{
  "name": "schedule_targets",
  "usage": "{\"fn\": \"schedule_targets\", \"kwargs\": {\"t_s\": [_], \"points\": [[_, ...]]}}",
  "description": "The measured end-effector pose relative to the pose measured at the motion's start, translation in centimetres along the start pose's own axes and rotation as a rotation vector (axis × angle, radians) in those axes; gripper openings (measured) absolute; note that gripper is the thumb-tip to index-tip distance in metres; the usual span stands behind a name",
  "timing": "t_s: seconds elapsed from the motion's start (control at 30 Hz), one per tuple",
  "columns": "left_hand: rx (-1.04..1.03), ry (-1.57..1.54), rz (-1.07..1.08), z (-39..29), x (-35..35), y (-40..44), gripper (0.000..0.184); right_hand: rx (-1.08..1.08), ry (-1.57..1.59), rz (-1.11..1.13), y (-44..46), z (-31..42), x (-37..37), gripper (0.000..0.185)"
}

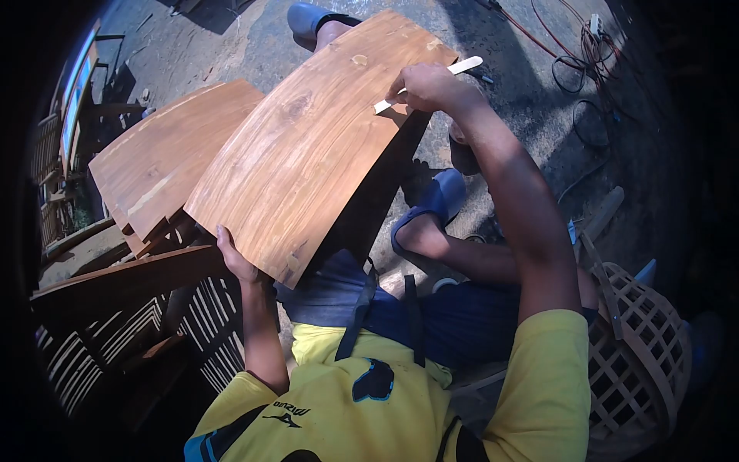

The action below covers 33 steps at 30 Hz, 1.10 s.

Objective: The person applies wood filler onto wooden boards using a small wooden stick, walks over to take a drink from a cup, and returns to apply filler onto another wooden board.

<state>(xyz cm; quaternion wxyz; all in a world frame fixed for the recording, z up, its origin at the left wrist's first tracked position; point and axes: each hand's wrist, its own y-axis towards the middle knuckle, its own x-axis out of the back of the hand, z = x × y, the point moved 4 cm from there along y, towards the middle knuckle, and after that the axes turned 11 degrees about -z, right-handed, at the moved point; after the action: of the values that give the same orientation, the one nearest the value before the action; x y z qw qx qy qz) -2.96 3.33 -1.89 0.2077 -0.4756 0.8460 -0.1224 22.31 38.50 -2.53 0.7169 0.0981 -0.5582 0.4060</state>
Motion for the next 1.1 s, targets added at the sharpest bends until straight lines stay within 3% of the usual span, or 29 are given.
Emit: {"fn": "schedule_targets", "kwargs": {"t_s": [0.23,0.37,0.57,0.77,0.83,0.9,0.97,1.03,1.1], "points": [[-0.015,0.006,0.002,0.0,0.6,0.1,0.062,0.235,0.283,-0.276,-6.4,7.6,-1.7,0.024],[-0.018,-0.009,-0.044,0.1,0.5,0.2,0.062,0.229,0.287,-0.273,-7.3,9.6,-3.0,0.023],[-0.001,0.011,0.071,0.2,0.7,0.2,0.064,0.189,0.106,-0.226,-6.9,8.7,-1.9,0.020],[0.027,-0.002,0.092,-0.2,-0.2,-0.4,0.063,0.273,0.230,-0.127,-6.1,10.6,-1.9,0.019],[0.020,0.001,-0.003,0.0,0.3,-0.1,0.062,0.276,0.205,-0.152,-5.3,8.5,-2.2,0.018],[0.020,-0.014,-0.019,0.2,0.6,0.0,0.062,0.081,0.076,-0.242,-5.2,5.2,-1.6,0.018],[0.015,0.018,-0.053,0.2,0.7,0.0,0.062,0.144,0.049,-0.357,-5.6,1.9,-2.2,0.023],[0.024,0.011,-0.060,0.3,1.0,0.1,0.062,-0.392,0.986,-0.177,-6.5,-0.5,-3.6,0.029],[0.030,0.012,-0.057,0.4,1.1,0.2,0.062,-0.398,0.992,-0.189,-7.0,-0.5,-4.8,0.034]]}}
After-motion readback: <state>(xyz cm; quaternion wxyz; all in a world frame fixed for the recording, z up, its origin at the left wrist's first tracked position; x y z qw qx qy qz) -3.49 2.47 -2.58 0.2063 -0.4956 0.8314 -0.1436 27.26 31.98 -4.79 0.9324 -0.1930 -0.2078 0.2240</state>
